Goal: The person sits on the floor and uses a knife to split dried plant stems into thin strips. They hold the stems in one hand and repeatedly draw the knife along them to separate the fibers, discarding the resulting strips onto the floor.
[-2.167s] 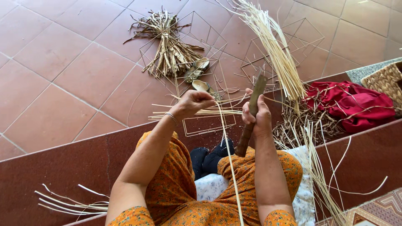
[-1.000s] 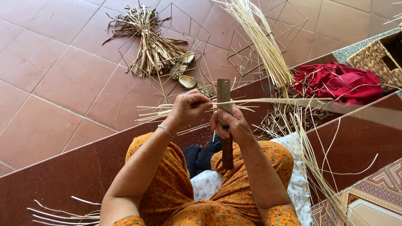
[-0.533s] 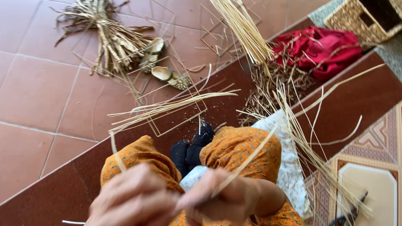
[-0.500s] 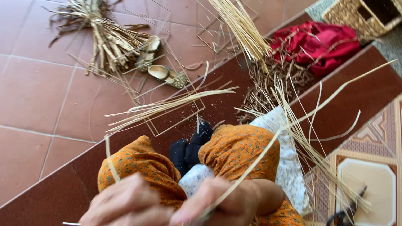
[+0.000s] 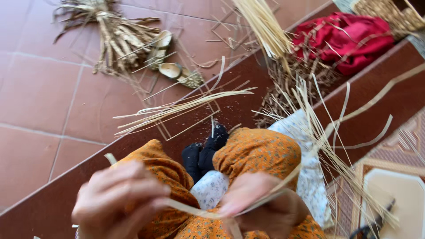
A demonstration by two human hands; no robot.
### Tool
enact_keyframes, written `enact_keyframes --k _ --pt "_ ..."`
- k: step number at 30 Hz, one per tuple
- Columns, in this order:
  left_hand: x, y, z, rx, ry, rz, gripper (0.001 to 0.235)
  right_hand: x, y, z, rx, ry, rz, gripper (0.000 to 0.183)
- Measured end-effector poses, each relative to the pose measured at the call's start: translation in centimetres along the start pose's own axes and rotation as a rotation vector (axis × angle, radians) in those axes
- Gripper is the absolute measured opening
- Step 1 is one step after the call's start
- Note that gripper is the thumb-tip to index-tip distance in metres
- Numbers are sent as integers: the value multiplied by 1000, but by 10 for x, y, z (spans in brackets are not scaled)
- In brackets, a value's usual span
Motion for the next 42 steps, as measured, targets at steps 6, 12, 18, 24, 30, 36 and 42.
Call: enact_keyframes --k 6,12,18,24,30,36,42 --pt "23 5 0 -51 -24 -23 17 17 5 10 -133 34 -78 23" --pt "53 -7 7 8 12 -34 14 -1 41 66 -212 -9 -181 23" --pt "80 -15 13 119 -1 -91 10 -33 63 96 -179 -152 -144 23" --pt "98 -8 19 135 -69 67 12 -57 90 100 -247 -205 -61 21" --pt "88 -13 20 -2 -217 301 19 -82 105 117 -282 -240 -29 18" --pt "97 -19 12 26 -78 149 16 -84 114 110 -319 -258 -67 19" --pt "112 -29 9 88 -80 132 19 -96 133 122 -346 -238 -211 17"
Point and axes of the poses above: each hand's wrist, its own z-axis towards the middle knuckle, its own y-axis out of the back of the hand, x = y × z, the point moved 7 cm from there along z, towards the middle knuckle, and after that the axes turned 12 degrees about -z, right-handed, at the moved point
